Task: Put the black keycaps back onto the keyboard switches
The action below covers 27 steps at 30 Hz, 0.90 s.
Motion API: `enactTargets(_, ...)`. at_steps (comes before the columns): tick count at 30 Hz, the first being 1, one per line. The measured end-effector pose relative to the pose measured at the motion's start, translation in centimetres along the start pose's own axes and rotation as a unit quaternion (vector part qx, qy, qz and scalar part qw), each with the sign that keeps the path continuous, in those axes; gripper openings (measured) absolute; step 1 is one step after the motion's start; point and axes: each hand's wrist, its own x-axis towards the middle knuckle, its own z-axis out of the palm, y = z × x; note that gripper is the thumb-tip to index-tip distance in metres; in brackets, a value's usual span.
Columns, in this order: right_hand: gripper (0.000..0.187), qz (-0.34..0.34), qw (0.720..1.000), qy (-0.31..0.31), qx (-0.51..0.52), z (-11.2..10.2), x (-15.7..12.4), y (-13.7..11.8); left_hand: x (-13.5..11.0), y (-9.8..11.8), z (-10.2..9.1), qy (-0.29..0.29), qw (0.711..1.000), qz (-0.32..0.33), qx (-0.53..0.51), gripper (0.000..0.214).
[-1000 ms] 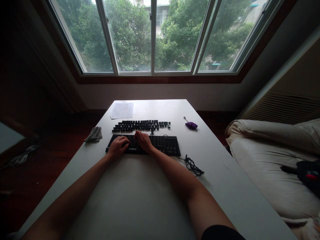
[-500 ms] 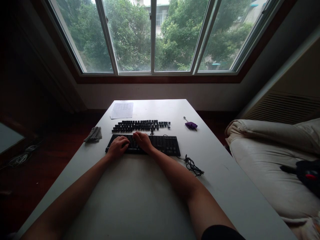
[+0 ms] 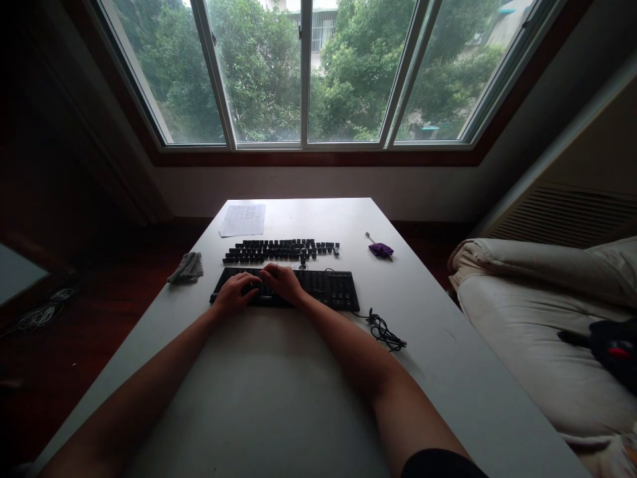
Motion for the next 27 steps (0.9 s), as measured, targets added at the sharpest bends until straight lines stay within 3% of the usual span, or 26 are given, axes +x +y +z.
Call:
enactTargets(13, 0.036, -0.010, 0.999, -0.019, 0.042, 0.00, -0.06, 0.00, 0.13, -0.51, 0.08, -0.005, 1.000, -0.018, -0.022, 0.022)
enactTargets(22, 0.030, -0.003, 0.999, -0.040, 0.005, 0.25, 0.19, 0.71, 0.17, -0.34, -0.04, -0.003, 1.000, -0.020, -0.023, 0.022)
enactTargets(27, 0.033, 0.014, 0.996, -0.054, 0.074, 0.20, 0.30, 0.69, 0.25, -0.50, 0.03, -0.009, 1.000, -0.024, -0.018, 0.024)
